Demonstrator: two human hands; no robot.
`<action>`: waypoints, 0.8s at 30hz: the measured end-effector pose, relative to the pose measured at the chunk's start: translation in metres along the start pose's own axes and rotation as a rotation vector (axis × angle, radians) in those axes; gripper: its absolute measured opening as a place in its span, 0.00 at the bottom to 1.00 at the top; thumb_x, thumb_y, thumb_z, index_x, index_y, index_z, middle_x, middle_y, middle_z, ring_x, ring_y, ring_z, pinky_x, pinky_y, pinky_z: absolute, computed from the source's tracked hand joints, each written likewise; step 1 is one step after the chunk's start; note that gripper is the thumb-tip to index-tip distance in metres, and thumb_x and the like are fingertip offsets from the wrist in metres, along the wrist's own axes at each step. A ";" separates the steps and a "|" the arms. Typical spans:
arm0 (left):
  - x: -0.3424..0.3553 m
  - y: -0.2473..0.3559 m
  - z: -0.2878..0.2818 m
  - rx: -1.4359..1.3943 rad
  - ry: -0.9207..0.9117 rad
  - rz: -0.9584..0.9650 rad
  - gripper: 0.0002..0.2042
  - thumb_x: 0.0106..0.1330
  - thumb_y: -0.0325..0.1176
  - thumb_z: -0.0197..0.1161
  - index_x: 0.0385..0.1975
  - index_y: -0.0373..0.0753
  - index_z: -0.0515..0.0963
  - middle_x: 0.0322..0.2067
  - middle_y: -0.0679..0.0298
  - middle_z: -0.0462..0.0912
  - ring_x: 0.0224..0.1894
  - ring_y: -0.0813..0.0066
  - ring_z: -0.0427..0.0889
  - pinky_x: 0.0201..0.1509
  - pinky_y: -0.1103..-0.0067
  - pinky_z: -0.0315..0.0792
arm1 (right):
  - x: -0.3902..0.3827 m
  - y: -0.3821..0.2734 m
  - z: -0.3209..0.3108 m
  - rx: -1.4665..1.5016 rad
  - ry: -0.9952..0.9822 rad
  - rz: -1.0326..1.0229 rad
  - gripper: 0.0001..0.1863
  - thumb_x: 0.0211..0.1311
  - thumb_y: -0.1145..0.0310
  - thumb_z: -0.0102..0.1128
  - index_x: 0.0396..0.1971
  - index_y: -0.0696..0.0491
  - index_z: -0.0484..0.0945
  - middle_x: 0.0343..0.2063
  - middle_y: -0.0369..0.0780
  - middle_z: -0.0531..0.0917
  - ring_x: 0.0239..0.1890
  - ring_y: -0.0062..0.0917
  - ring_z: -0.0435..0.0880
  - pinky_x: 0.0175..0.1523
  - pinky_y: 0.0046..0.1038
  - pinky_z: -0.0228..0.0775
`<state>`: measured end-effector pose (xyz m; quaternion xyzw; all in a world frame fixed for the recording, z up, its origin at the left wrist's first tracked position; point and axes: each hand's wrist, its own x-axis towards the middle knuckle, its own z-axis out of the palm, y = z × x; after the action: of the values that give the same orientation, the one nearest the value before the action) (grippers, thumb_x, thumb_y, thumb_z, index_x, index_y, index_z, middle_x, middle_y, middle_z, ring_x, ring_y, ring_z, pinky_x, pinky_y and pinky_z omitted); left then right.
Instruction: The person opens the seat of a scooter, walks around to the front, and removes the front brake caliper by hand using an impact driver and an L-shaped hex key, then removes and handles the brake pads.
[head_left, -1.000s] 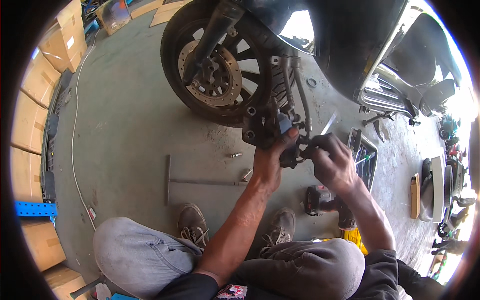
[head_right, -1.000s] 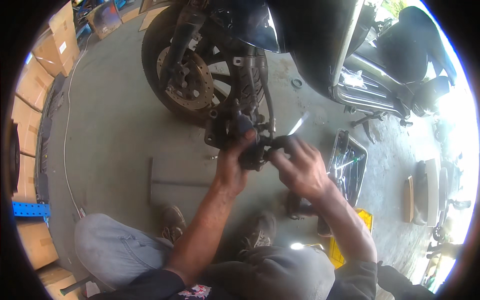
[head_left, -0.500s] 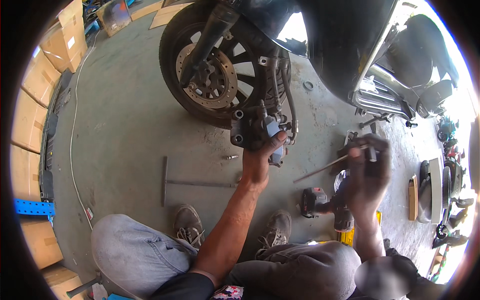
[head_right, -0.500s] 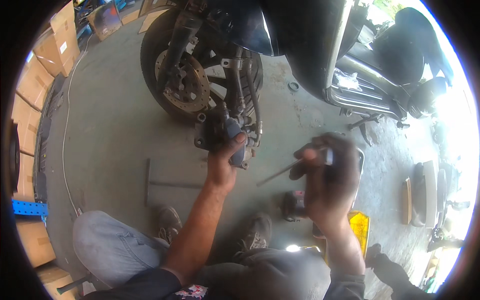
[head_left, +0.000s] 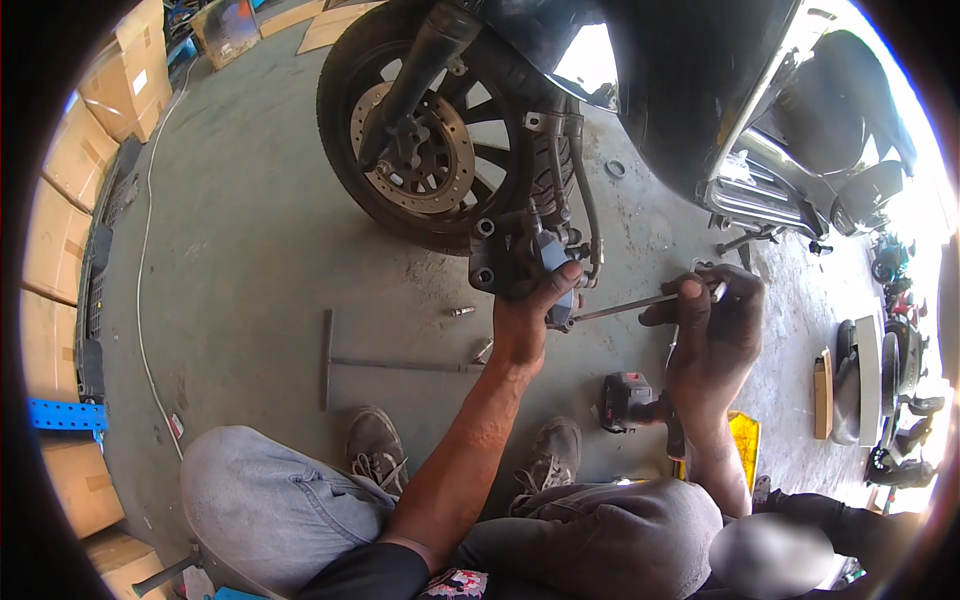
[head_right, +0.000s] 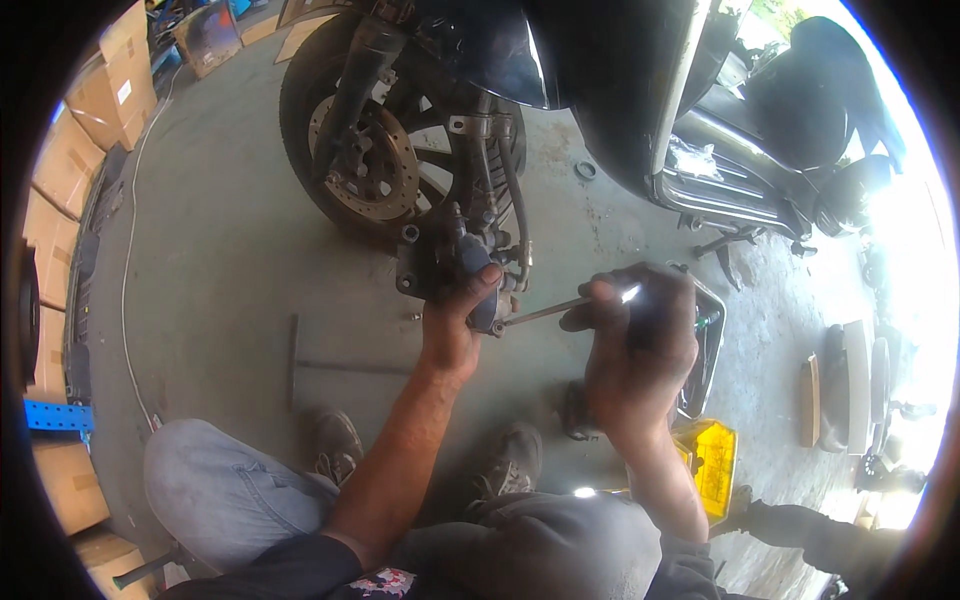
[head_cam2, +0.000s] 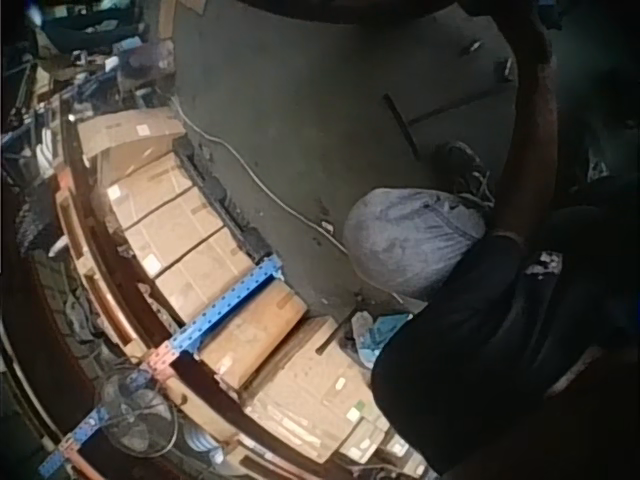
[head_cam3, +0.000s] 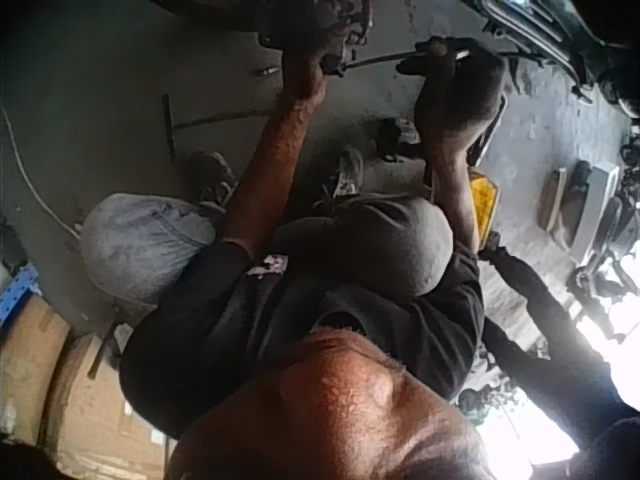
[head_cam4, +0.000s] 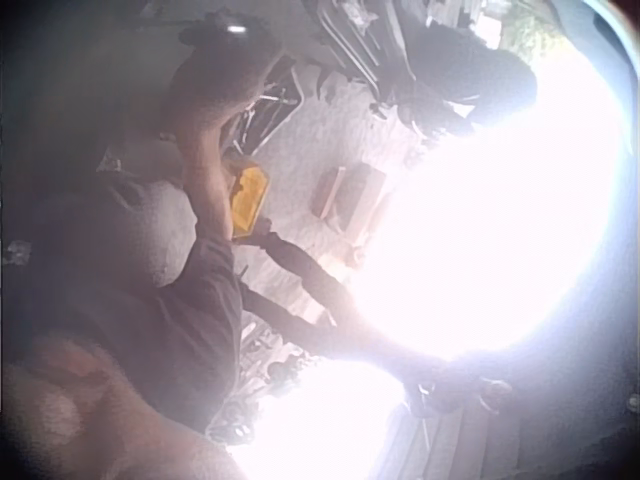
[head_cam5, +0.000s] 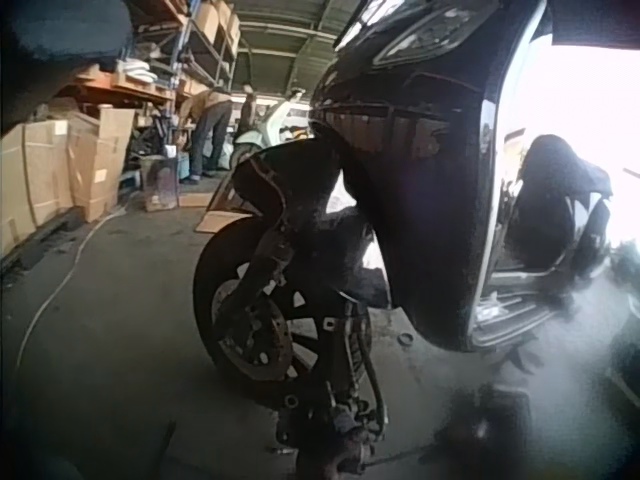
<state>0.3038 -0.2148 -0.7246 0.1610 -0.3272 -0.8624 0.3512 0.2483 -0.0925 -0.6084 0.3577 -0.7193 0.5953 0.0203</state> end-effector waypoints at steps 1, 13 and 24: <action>-0.001 0.000 0.001 -0.012 0.002 -0.005 0.23 0.57 0.31 0.67 0.53 0.41 0.68 0.43 0.67 0.74 0.40 0.78 0.75 0.35 0.80 0.75 | 0.000 -0.001 0.001 0.045 0.038 -0.021 0.07 0.62 0.79 0.54 0.38 0.59 0.67 0.28 0.40 0.78 0.25 0.20 0.82 0.30 0.19 0.74; -0.002 0.003 0.002 0.025 -0.015 0.015 0.27 0.55 0.32 0.68 0.55 0.39 0.66 0.44 0.66 0.74 0.45 0.77 0.74 0.46 0.78 0.73 | -0.003 -0.008 -0.005 -0.110 0.001 0.146 0.09 0.60 0.77 0.59 0.30 0.57 0.66 0.22 0.39 0.81 0.23 0.19 0.83 0.27 0.18 0.73; 0.004 0.010 -0.016 0.148 -0.015 0.045 0.28 0.56 0.32 0.66 0.57 0.38 0.64 0.45 0.64 0.73 0.44 0.76 0.75 0.46 0.78 0.74 | 0.039 -0.065 -0.017 -0.659 -0.883 0.208 0.07 0.54 0.79 0.58 0.32 0.57 0.71 0.22 0.45 0.82 0.22 0.34 0.83 0.26 0.32 0.74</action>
<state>0.3145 -0.2303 -0.7299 0.1729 -0.3962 -0.8288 0.3553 0.2473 -0.0988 -0.5306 0.4749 -0.8389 0.1319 -0.2308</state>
